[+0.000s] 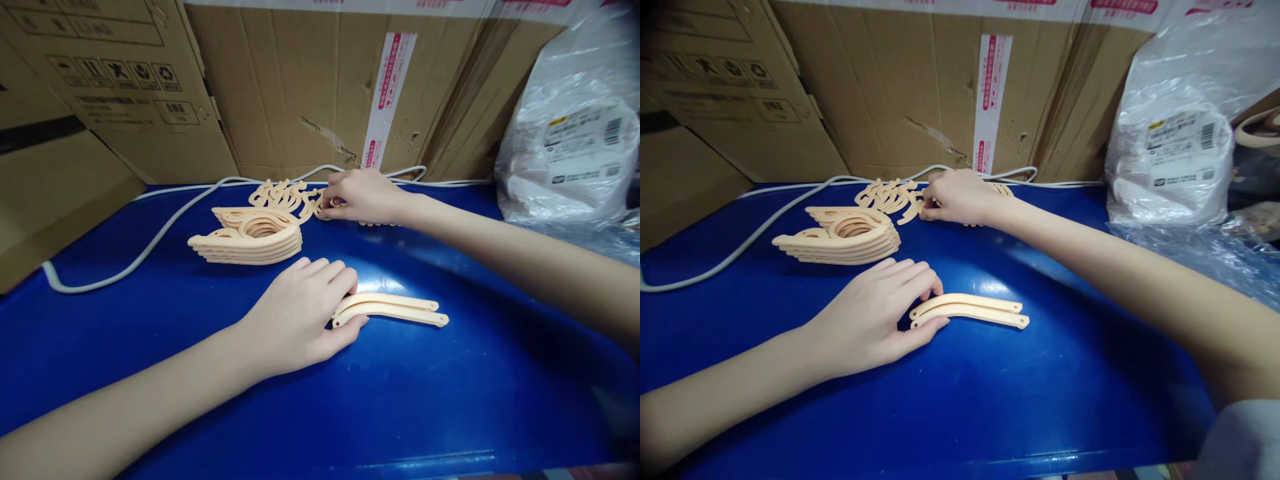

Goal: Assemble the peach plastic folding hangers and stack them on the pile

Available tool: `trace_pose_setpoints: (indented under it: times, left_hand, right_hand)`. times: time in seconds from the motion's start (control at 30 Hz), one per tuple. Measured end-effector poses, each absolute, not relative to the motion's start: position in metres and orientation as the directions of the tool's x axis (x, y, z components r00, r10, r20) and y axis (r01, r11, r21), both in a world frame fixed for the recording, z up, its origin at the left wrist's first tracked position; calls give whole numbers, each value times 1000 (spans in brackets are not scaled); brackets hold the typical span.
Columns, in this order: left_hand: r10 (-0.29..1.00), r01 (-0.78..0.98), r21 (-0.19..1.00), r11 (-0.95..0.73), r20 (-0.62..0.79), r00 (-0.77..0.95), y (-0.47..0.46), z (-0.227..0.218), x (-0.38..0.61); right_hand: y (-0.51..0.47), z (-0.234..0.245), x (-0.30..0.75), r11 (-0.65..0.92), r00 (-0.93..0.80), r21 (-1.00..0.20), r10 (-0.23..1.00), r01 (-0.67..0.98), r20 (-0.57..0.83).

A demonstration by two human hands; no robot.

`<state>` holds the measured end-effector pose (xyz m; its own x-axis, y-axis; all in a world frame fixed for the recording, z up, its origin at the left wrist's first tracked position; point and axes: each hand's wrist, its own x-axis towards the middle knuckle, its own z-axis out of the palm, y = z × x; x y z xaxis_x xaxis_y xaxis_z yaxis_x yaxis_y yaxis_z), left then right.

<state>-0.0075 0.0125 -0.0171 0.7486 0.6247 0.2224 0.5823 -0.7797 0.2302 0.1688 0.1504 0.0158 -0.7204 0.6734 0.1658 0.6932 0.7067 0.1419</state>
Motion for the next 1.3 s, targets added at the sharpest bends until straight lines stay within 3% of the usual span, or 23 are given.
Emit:
trace_pose_setpoints:
  times: [0.8,1.1,1.3]
  left_hand:
    - [614,570,230,-789,247,750,9,-19,-8]
    - [620,577,227,-784,251,744,9,-20,-8]
    - [623,578,233,-782,242,744,7,-19,-8]
  right_hand:
    - [138,14,138,516,-580,289,787,806,209]
    - [139,14,142,467,-520,258,830,846,200]
    - [142,16,150,420,-431,94,879,902,206]
